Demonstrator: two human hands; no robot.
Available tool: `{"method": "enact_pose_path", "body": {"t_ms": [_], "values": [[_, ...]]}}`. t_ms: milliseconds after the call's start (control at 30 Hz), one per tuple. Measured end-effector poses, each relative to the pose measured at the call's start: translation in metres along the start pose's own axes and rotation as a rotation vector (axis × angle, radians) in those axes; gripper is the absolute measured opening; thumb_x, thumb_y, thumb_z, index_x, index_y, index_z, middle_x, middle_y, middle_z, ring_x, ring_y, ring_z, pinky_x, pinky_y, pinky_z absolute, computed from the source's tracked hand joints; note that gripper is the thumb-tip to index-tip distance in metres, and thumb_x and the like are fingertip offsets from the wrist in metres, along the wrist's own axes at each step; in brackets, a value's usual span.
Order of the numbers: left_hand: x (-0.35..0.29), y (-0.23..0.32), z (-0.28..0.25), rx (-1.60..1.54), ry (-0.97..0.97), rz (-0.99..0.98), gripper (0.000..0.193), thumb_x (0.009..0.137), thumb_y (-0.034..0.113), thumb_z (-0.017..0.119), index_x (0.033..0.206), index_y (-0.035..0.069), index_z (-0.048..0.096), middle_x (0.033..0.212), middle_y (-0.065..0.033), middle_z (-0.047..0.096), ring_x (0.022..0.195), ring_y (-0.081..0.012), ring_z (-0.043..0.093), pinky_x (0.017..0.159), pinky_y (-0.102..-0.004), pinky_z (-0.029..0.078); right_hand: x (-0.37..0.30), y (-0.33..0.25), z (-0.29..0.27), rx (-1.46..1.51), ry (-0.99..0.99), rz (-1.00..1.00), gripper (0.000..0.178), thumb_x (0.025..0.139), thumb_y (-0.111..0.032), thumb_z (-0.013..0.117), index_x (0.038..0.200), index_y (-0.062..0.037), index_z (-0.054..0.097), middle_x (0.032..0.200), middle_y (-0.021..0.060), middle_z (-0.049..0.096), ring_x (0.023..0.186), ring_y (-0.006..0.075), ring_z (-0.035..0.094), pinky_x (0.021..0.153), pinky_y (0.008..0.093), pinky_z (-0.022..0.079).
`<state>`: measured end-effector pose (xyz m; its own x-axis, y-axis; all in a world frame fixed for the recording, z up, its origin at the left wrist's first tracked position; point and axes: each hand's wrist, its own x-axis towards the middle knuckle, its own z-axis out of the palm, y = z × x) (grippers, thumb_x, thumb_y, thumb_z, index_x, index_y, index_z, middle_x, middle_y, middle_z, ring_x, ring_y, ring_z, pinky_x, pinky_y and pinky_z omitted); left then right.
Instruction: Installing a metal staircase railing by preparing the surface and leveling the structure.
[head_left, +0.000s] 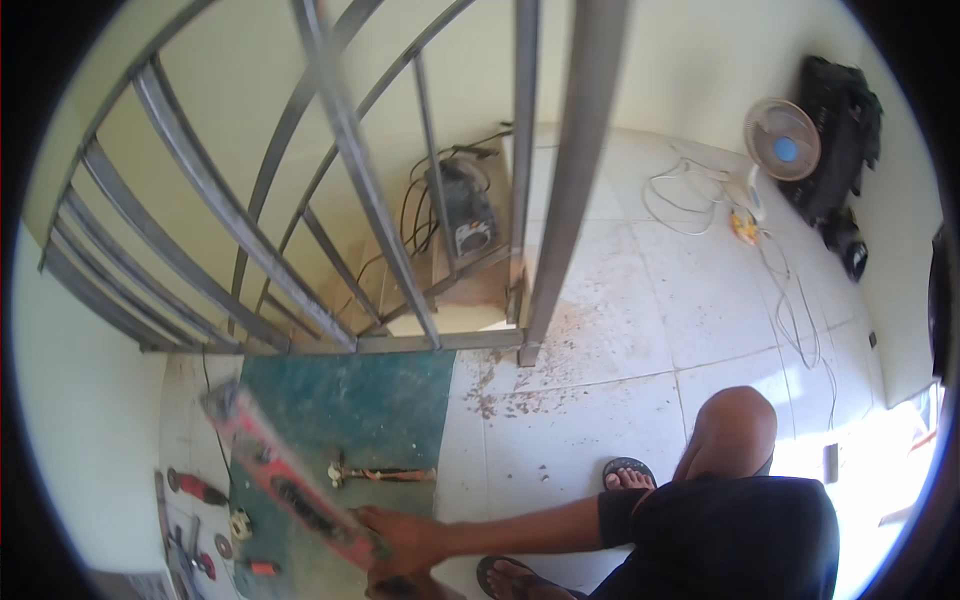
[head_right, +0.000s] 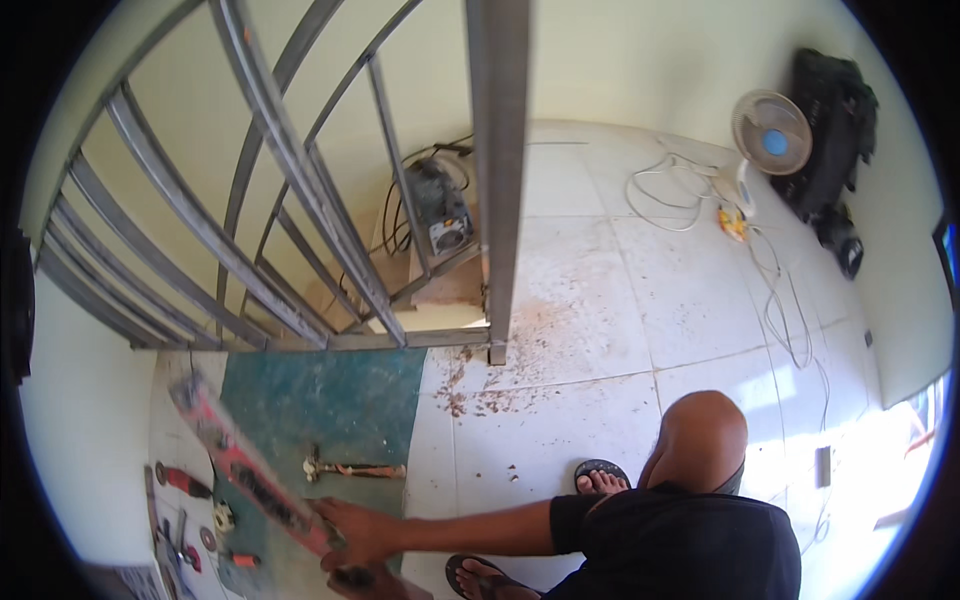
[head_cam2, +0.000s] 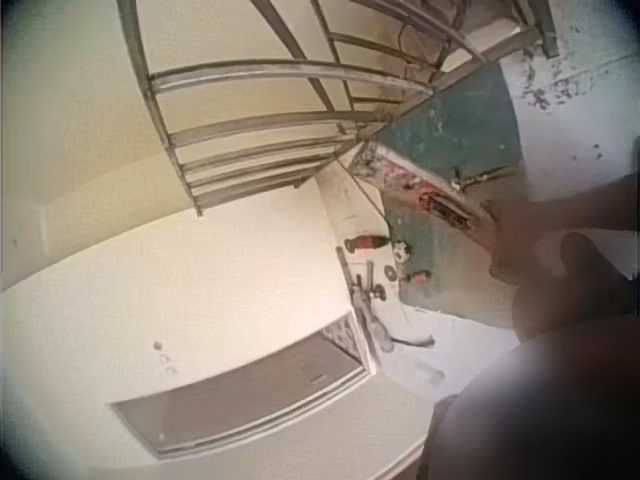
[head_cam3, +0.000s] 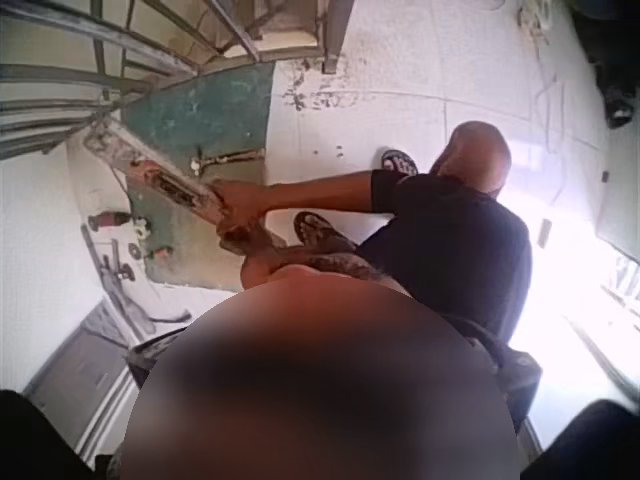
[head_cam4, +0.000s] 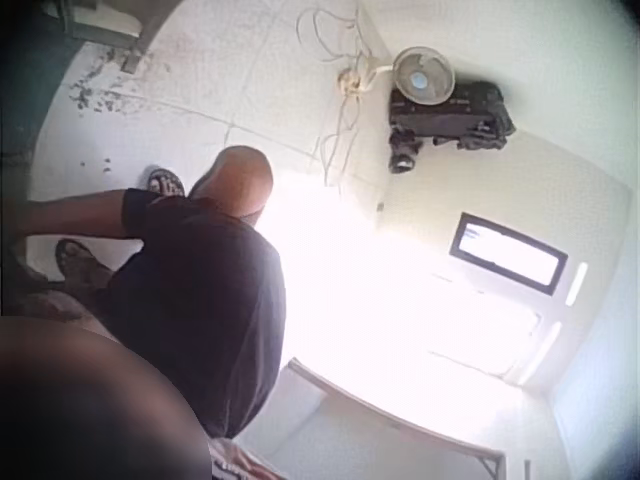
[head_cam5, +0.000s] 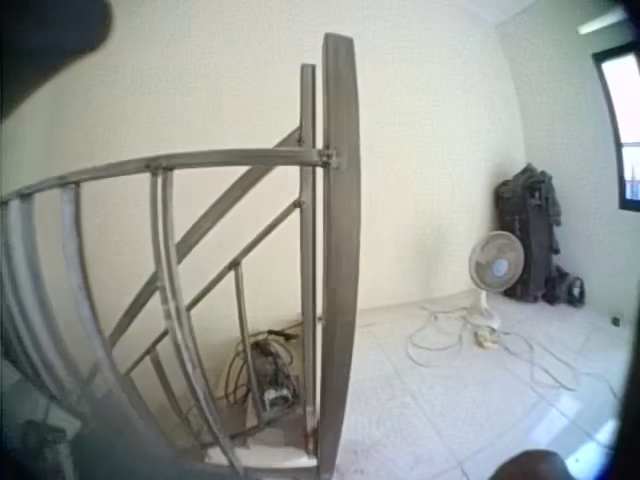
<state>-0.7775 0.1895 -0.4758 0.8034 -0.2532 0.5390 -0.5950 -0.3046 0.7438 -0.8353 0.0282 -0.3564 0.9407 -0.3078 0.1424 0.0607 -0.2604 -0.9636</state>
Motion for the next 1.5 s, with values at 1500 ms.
{"method": "enact_pose_path", "body": {"t_ms": [1500], "values": [[0.126, 0.274, 0.054, -0.178, -1.308, 0.73, 0.04, 0.075, 0.023, 0.073, 0.108, 0.008, 0.057, 0.087, -0.012, 0.062, 0.078, -0.0286, 0.062, 0.066, -0.036, 0.051, -0.041, -0.158, -0.409, -0.038, 0.855, -0.334, 0.059, 0.064, -0.005, 0.079, 0.115, 0.0036, 0.05, 0.092, 0.0087, 0.063, 0.078, 0.0147, 0.061, 0.071, 0.0283, 0.051]]}}
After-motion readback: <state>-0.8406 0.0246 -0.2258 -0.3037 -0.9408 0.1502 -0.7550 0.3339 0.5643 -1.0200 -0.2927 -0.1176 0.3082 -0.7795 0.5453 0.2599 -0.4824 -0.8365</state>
